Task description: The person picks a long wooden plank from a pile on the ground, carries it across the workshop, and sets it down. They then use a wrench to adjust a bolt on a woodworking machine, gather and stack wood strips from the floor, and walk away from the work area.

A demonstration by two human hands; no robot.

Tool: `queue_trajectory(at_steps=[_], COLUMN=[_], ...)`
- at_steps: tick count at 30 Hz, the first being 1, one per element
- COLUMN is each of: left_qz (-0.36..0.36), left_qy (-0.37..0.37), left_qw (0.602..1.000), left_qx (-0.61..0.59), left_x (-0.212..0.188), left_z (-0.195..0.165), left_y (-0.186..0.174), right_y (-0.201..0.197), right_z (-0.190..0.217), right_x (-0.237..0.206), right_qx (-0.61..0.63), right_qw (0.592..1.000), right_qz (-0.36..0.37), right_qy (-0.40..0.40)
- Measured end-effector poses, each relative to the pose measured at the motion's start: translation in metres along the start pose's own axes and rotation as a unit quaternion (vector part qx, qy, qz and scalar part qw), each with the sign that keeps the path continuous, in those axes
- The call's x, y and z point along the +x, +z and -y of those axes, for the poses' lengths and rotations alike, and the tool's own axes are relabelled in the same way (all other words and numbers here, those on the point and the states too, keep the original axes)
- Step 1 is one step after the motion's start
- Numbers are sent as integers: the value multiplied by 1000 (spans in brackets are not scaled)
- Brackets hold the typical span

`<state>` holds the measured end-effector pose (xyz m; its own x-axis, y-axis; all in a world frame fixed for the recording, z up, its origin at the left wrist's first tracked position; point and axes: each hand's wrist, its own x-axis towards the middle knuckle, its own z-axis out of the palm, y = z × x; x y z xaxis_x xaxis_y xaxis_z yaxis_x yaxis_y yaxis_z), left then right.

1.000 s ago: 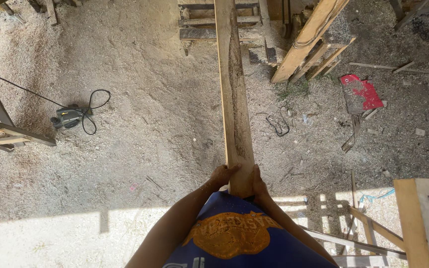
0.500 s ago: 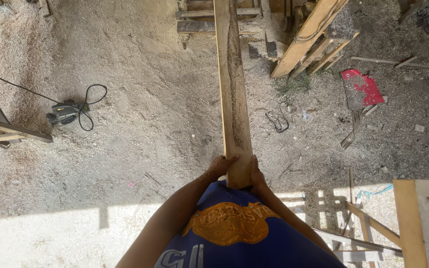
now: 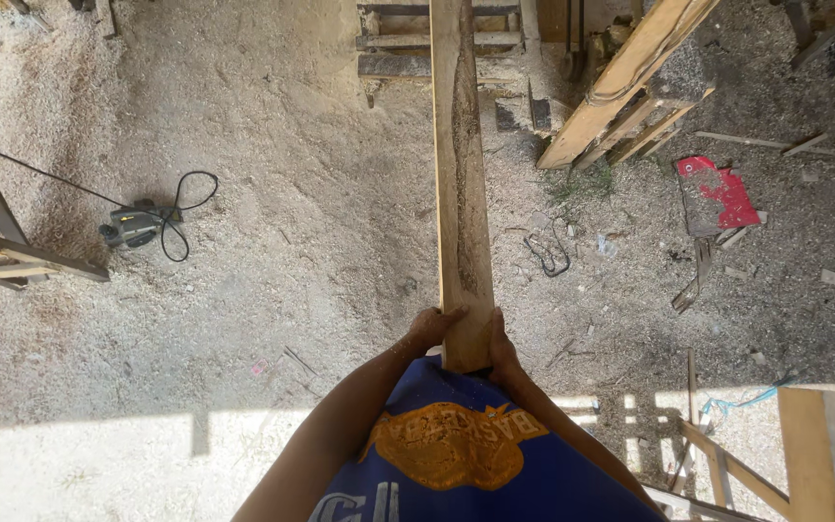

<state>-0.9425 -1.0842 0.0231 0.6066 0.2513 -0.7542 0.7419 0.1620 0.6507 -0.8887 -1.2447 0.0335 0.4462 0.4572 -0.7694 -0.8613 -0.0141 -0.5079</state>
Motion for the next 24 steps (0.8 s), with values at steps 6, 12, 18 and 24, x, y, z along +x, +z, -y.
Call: queue_trajectory(at_steps=[6,12,18,24], left_qz=[15,22,14,44], left_qy=[20,-4,-11,3], left_qw=[999,1000,1000,998], left_qx=[-35,-15,-9,-41], left_x=[7,19,28,38], left_z=[-8,-21,-33,-40], left_y=[-3,-9,-16,-19], right_y=[6,11,18,22], right_z=[9,22,36,45], right_x=[12,23,30,40], right_qx=[13,-2,-11,-3], right_qw=[999,1000,999,999], right_qz=[29,11,41,33], right_qy=[-4,10,-4,5])
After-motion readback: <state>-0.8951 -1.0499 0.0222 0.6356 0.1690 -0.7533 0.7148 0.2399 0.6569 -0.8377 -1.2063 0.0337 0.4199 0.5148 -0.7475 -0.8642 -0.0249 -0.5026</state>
